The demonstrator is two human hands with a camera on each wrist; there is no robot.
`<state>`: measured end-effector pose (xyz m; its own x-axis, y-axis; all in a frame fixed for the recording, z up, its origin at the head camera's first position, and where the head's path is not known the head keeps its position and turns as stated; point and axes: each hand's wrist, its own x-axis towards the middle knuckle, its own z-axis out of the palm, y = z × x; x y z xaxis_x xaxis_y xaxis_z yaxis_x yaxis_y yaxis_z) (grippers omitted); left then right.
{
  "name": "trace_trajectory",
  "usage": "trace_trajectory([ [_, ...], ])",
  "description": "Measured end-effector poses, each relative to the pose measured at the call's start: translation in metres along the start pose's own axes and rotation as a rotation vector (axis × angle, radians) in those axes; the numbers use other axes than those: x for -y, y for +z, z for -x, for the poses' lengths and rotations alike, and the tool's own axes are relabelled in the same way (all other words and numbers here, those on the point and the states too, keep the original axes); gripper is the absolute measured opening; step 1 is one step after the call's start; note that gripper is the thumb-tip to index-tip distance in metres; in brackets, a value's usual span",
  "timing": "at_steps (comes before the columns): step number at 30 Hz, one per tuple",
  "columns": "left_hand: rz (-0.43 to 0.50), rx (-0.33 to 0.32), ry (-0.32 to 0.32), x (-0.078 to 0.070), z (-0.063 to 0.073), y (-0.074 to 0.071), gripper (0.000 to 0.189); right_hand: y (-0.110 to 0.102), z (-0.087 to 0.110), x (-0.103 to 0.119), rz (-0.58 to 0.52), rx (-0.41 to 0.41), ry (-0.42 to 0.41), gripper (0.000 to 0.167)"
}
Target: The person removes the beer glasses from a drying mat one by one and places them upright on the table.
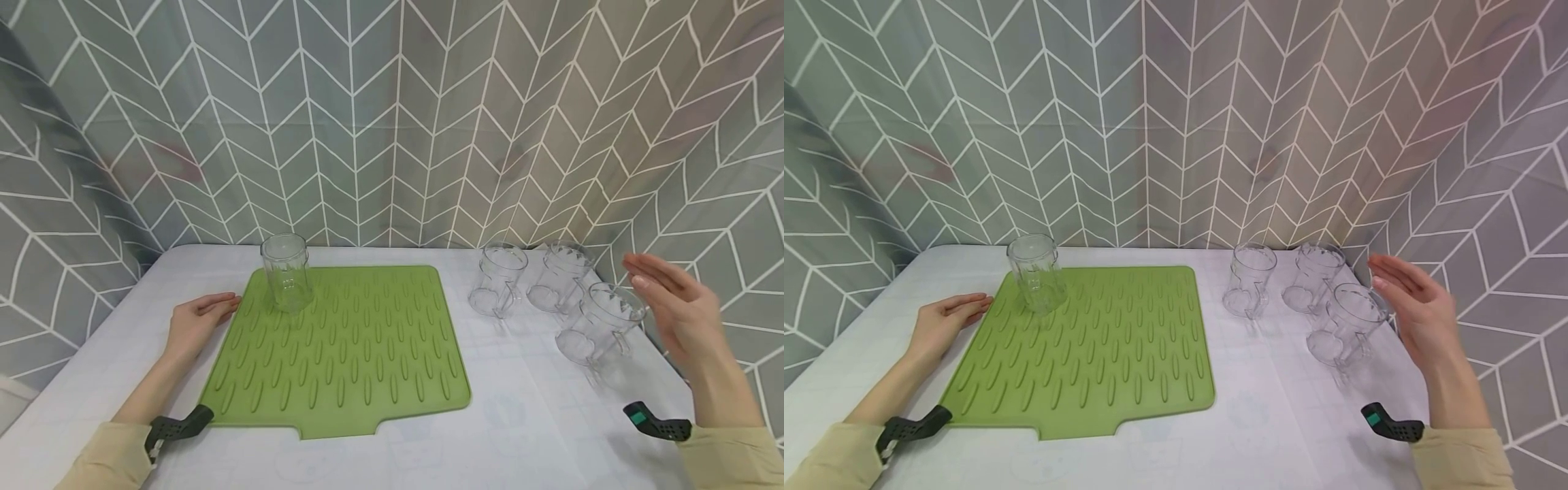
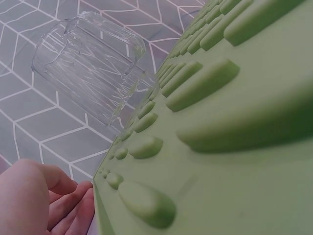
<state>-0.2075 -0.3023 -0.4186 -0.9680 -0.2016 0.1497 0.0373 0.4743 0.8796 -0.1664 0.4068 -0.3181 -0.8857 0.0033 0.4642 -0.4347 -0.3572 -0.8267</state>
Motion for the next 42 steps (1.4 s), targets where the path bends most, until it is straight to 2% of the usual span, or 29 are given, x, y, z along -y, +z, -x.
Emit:
trace_trajectory([
  [4, 0.001, -0.004, 0.002, 0.0, 0.0, -0.001, 0.043, 0.015, -0.001, 0.003, 0.013, 0.009, -0.013, 0.046],
  [11, -0.002, 0.002, 0.01, 0.0, 0.001, 0.0, 0.043, 0.04, -0.001, 0.0, 0.117, -0.008, -0.008, 0.045],
  [18, -0.002, 0.005, 0.015, 0.0, 0.001, 0.001, 0.042, 0.062, 0.001, -0.003, 0.131, 0.01, -0.007, 0.046],
  [24, -0.002, -0.001, 0.01, -0.001, 0.0, 0.0, 0.042, 0.085, 0.002, -0.01, 0.222, 0.037, 0.042, 0.047],
  [34, 0.004, 0.004, 0.009, 0.0, -0.001, -0.002, 0.042, 0.115, -0.003, -0.034, 0.398, 0.09, 0.149, 0.05],
  [42, 0.004, 0.01, 0.014, 0.0, -0.002, -0.002, 0.043, 0.142, -0.011, -0.051, 0.436, 0.164, 0.178, 0.049],
])
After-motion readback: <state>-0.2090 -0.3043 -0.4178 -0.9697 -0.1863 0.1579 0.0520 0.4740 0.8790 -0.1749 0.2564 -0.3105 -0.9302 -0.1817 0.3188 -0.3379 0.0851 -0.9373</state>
